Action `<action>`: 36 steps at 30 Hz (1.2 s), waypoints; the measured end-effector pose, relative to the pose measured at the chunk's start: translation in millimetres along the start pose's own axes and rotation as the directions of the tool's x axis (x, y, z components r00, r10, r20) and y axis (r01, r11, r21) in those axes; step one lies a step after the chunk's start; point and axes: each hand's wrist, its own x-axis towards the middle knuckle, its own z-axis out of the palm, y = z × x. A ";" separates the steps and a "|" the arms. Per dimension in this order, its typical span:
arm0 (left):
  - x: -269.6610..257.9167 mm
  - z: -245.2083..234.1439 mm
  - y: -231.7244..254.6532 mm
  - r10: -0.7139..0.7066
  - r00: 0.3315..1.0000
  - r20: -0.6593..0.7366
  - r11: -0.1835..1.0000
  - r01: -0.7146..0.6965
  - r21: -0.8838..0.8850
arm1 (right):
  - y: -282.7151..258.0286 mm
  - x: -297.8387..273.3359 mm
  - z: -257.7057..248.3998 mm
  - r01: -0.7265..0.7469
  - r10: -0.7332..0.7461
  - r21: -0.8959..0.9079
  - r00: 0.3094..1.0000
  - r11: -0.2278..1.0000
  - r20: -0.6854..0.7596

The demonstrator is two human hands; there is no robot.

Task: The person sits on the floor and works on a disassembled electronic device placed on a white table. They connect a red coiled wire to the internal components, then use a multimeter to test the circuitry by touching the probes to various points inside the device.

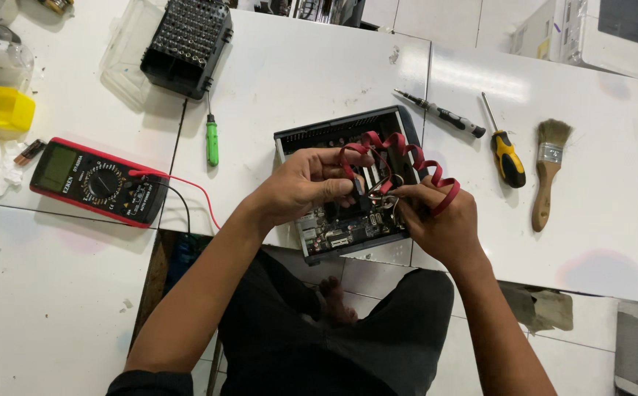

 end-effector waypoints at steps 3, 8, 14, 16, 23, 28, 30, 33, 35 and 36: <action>-0.4 -2.7 -2.0 0.001 1.000 -0.004 1.000 -0.001 0.001 | -2.2 -0.2 -0.3 -0.025 0.025 0.004 1.000 1.000 0.006; 2.3 -2.1 -2.6 0.005 1.000 0.007 0.996 -0.005 0.091 | -3.4 0.8 -0.4 -0.012 0.012 0.016 1.000 1.000 -0.007; 9.8 10.8 1.7 0.062 0.998 0.014 0.911 -0.062 0.407 | 4.3 -3.5 4.2 -0.045 0.045 0.003 0.999 0.999 -0.010; 12.3 20.1 7.5 0.079 0.996 0.039 0.837 -0.088 0.540 | 7.3 -5.4 6.0 -0.051 0.050 -0.024 0.999 0.998 -0.017; 20.7 22.1 4.2 0.057 0.939 0.338 0.186 -0.343 0.921 | 6.3 -7.9 4.8 -0.051 0.052 -0.158 0.999 0.986 0.000; 22.9 31.5 2.2 -0.021 0.850 0.526 -0.183 -0.521 0.834 | 0.5 -3.3 3.5 -0.075 0.074 -0.188 0.997 0.979 -0.012; 24.1 27.8 -12.4 -0.008 0.823 0.568 -0.287 -0.546 0.787 | 6.0 -4.3 4.8 -0.043 0.049 -0.212 0.999 0.976 0.023; 24.5 35.7 -12.6 -0.091 0.763 0.640 -0.509 -0.588 0.629 | 10.8 -7.6 5.8 -0.044 0.053 -0.180 0.998 0.983 0.045; 28.7 41.1 -17.0 -0.108 0.754 0.648 -0.530 -0.595 0.604 | -0.2 -4.2 2.4 -0.043 0.050 -0.146 0.998 0.988 0.043; 30.1 43.6 -18.7 -0.121 0.748 0.652 -0.556 -0.596 0.580 | -6.0 -2.0 1.2 -0.035 0.040 -0.110 0.998 0.993 0.042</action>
